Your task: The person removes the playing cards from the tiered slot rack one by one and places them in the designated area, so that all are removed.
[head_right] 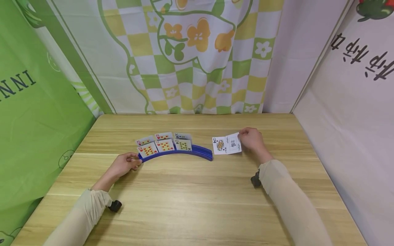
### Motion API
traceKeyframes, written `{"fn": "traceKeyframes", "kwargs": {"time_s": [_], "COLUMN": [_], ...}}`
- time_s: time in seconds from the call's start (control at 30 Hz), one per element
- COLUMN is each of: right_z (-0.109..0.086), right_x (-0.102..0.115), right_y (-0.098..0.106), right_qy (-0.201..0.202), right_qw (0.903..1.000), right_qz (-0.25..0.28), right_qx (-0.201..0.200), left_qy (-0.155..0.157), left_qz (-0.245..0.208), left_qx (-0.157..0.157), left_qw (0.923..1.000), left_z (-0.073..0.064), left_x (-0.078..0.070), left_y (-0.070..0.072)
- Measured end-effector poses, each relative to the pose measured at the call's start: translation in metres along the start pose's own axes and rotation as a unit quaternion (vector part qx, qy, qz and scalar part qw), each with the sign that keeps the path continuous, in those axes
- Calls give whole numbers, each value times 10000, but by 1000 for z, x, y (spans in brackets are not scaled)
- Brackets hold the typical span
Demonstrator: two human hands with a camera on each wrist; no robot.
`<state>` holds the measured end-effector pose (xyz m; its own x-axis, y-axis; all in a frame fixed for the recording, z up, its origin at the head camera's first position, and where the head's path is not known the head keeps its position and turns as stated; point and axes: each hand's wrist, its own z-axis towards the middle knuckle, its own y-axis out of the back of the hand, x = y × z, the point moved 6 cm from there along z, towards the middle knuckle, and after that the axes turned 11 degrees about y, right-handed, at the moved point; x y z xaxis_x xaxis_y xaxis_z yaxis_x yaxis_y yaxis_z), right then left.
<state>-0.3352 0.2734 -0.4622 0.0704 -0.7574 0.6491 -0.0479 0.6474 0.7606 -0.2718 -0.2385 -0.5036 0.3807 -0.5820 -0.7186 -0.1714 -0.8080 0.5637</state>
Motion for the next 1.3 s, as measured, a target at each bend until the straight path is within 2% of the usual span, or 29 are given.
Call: {"fn": "traceKeyframes", "kwargs": {"time_s": [0.2, 0.67, 1.0, 1.3], "right_z": [2, 4, 4, 1], "right_x": [-5, -11, -12, -11], "right_y": [0, 0, 2, 6], "right_qy": [32, -30, 71, -36], "right_qw": [9992, 9953, 9941, 9960], "right_qz": [-377, -876, -953, -705], "right_qx": [117, 421, 514, 540], "left_qy": [-37, -62, -74, -45], "left_qz": [14, 69, 31, 5], "left_qx": [-9, 15, 53, 61], "left_qw": [10000, 10000, 10000, 10000], "left_z": [0, 0, 0, 0], "left_x": [-1, 1, 1, 0], "left_y": [0, -1, -1, 0]}}
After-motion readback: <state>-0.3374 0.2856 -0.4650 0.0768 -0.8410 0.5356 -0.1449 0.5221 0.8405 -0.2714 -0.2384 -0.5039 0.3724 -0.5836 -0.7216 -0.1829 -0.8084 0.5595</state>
